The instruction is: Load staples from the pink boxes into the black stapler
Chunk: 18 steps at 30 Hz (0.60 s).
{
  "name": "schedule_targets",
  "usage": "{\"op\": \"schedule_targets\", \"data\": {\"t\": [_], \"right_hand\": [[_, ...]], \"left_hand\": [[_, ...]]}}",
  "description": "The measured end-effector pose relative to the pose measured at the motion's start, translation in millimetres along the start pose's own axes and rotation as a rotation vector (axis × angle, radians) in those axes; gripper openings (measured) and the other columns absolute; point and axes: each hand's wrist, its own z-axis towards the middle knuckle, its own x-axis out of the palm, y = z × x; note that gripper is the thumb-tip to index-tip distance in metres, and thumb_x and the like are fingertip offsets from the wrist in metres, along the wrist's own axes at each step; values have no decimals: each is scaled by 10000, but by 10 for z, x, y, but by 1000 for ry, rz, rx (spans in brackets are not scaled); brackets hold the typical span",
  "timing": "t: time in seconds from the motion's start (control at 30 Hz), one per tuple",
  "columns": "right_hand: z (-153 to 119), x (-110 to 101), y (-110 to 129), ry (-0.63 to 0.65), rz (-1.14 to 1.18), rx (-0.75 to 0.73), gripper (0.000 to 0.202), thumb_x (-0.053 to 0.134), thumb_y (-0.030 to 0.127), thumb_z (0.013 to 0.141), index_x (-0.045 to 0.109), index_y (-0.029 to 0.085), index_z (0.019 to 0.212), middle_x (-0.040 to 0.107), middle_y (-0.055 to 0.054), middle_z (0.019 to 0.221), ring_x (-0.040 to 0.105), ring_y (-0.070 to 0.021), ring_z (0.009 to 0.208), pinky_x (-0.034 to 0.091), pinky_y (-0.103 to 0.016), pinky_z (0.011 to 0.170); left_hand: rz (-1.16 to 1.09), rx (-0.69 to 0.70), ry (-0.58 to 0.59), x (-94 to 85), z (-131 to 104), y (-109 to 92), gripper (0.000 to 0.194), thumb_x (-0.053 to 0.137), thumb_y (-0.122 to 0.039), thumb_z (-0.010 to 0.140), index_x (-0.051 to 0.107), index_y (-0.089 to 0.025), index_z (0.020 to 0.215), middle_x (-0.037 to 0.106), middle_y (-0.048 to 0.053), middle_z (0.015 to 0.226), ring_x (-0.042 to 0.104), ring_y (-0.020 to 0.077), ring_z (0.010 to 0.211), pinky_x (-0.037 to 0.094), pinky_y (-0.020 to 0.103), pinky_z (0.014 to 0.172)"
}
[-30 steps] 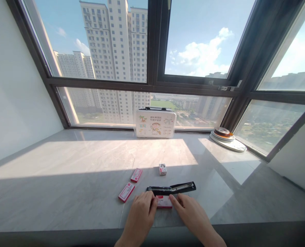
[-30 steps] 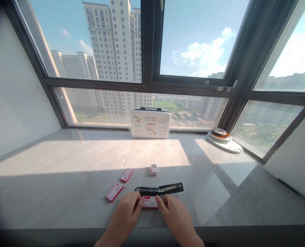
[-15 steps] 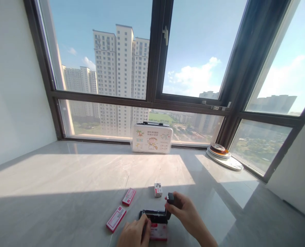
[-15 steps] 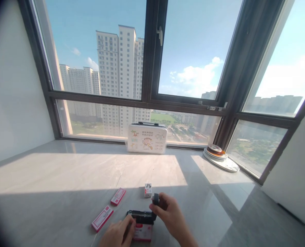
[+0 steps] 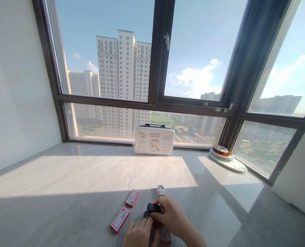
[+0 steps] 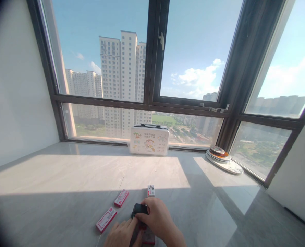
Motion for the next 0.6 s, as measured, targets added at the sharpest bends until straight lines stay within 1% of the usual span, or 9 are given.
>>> {"op": "schedule_targets", "data": {"t": [0.1,0.17,0.23,0.27,0.33,0.4,0.47,0.53,0.6], "right_hand": [[-2,-34,-37,-27,-49,20,185,759,353,761,753,210,879,633,22,712,517,-132,665,253,-241,584],[-12,-59,-92,-45,-52,62,205,743,384,778,755,213,891,625,23,688,509,-132,643,243,-243,574],[-27,-79,-154,-64,-49,100,223,734,409,786,756,215,893,604,27,657,493,-131,617,234,-245,563],[-36,-87,-183,-74,-49,114,237,733,423,786,756,214,896,593,28,645,487,-132,610,233,-247,561],[-52,-100,-229,-92,-50,129,261,727,450,791,752,212,897,566,31,625,482,-135,601,235,-249,561],[-63,-108,-259,-105,-50,140,273,718,468,796,748,214,890,540,36,614,482,-136,594,236,-251,561],[-64,-111,-274,-102,-52,148,279,711,479,799,745,215,882,526,39,615,484,-135,591,238,-252,561],[-57,-110,-279,-93,-54,155,285,708,485,798,745,217,887,514,42,613,485,-135,592,241,-252,563],[-48,-107,-279,-84,-55,164,290,707,489,796,744,217,890,498,45,603,483,-136,590,246,-253,566]], "left_hand": [[14,71,-2,-9,39,-123,267,669,-394,816,698,-281,1057,719,75,1031,661,308,931,446,388,771],[-4,97,16,-36,70,-184,287,720,-418,781,698,-293,1038,710,63,1043,644,306,952,432,381,780],[-28,74,20,-107,81,-182,244,726,-402,776,694,-278,984,700,54,1037,631,292,954,419,371,786],[-37,47,8,-158,74,-149,214,719,-390,778,688,-266,950,693,51,1028,624,284,951,415,367,790],[-35,-25,-52,-271,33,-25,149,691,-369,795,670,-246,876,677,50,983,607,271,945,409,363,805],[-7,-100,-132,-371,-34,153,119,661,-356,813,651,-238,822,659,53,937,591,268,945,407,371,818],[29,-172,-211,-433,-104,347,117,647,-354,817,640,-238,801,646,56,934,577,273,949,410,393,828],[43,-232,-271,-454,-156,525,123,650,-359,805,629,-238,796,642,60,986,567,279,966,420,417,845],[4,-240,-297,-447,-178,672,121,651,-348,800,607,-236,792,636,64,1099,559,284,1046,434,436,902]]}}
